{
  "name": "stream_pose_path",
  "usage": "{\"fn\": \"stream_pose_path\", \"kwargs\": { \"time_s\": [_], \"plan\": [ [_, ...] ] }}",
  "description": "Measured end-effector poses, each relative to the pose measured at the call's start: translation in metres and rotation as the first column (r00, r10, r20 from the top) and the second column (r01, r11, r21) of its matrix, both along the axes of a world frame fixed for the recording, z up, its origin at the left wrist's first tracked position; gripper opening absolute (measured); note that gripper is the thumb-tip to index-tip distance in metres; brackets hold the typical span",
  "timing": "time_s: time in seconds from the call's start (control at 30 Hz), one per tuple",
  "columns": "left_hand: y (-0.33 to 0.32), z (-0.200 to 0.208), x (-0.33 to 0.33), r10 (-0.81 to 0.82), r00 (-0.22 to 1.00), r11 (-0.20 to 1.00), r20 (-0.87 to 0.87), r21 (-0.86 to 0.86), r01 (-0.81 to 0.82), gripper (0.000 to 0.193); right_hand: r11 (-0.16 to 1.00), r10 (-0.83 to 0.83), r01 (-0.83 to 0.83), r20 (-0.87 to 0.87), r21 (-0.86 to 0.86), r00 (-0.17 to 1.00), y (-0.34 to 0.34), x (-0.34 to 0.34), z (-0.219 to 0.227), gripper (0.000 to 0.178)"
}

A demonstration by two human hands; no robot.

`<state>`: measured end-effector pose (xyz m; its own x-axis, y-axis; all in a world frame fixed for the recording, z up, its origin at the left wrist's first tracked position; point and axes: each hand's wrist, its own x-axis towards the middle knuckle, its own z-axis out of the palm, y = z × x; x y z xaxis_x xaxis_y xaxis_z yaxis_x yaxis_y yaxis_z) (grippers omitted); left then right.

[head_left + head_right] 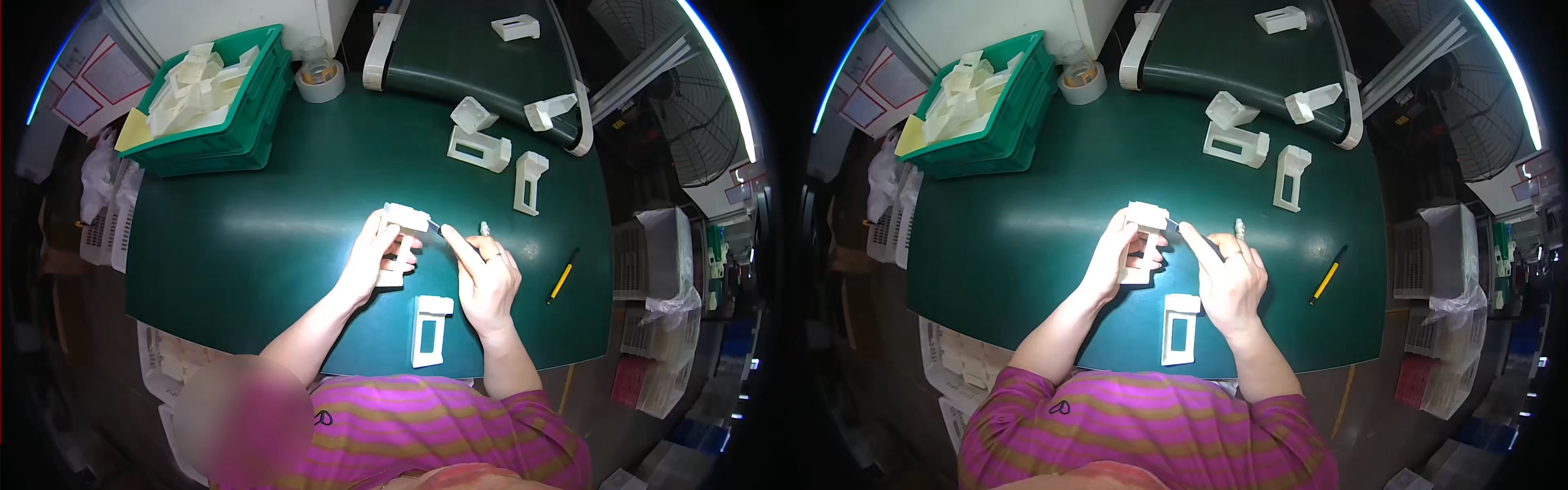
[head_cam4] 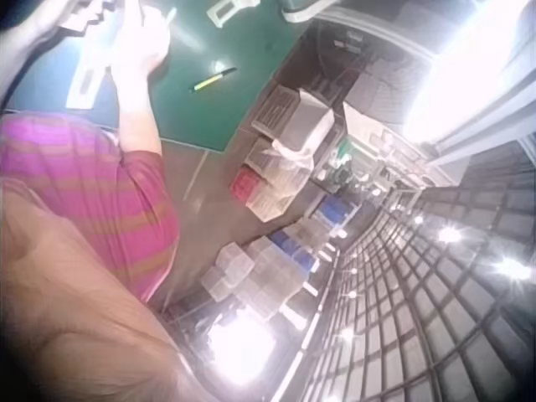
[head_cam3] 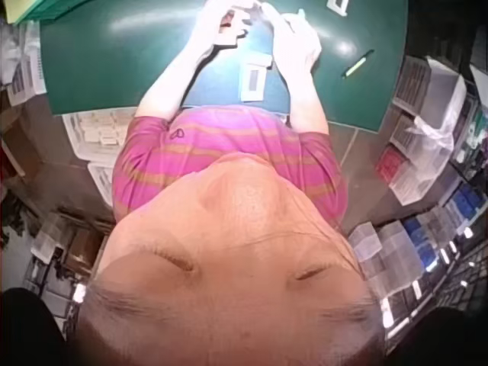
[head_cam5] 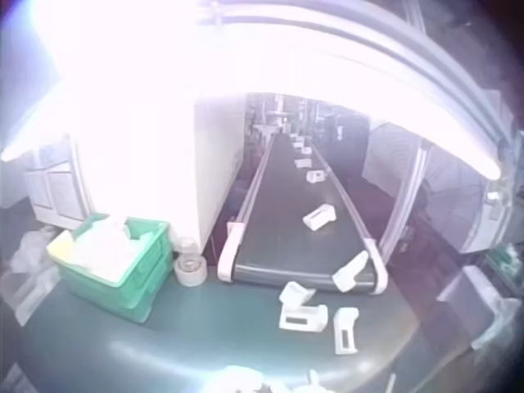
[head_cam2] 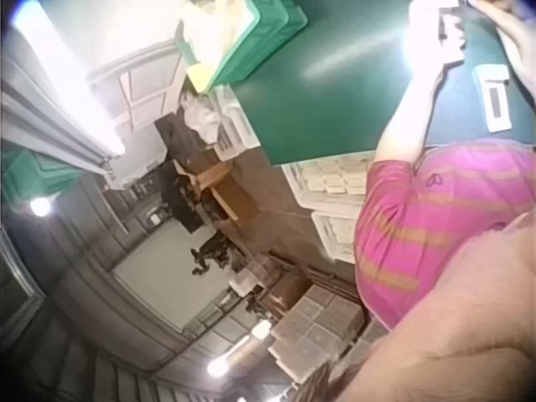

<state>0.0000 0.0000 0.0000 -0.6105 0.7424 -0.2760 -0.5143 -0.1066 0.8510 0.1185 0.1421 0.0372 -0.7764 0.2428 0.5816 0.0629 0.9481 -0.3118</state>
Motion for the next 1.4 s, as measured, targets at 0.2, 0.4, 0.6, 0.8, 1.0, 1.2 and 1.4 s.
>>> {"fn": "stream_pose_path", "kwargs": {
  "time_s": [0.2,0.4,0.6,0.8,1.0,1.2,1.4],
  "plan": [
    [-0.001,0.002,-0.001,0.000,1.000,1.000,-0.018,0.024,0.000,0.033,0.998,0.042,-0.043,-0.027,-0.038,0.999,0.001,-0.002,-0.002,0.040],
    [-0.001,-0.001,-0.003,-0.043,0.996,0.999,-0.080,-0.009,0.042,0.039,0.998,0.029,-0.031,-0.040,-0.049,0.999,0.000,-0.001,-0.002,0.040],
    [-0.002,0.003,-0.004,-0.059,0.992,0.998,-0.108,-0.044,0.054,0.039,0.992,-0.083,0.085,0.023,-0.095,0.996,0.004,0.000,-0.006,0.032],
    [-0.003,0.008,-0.007,-0.051,0.992,0.999,-0.113,-0.012,0.050,0.037,0.978,-0.109,0.090,-0.093,-0.188,0.990,0.018,-0.006,-0.007,0.033],
    [-0.002,0.004,-0.006,-0.033,0.994,0.999,-0.101,-0.003,0.033,0.035,0.995,0.072,-0.080,-0.119,-0.062,0.990,0.000,-0.004,-0.005,0.038],
    [-0.001,0.000,-0.008,-0.021,0.994,1.000,-0.108,-0.010,0.020,0.035,0.998,0.061,-0.064,-0.087,-0.028,0.994,-0.001,-0.003,-0.007,0.038],
    [0.000,0.004,-0.007,-0.049,0.994,0.999,-0.099,0.007,0.050,0.034,0.998,0.018,-0.023,-0.066,-0.065,0.998,0.005,-0.002,-0.009,0.037]
  ]
}}
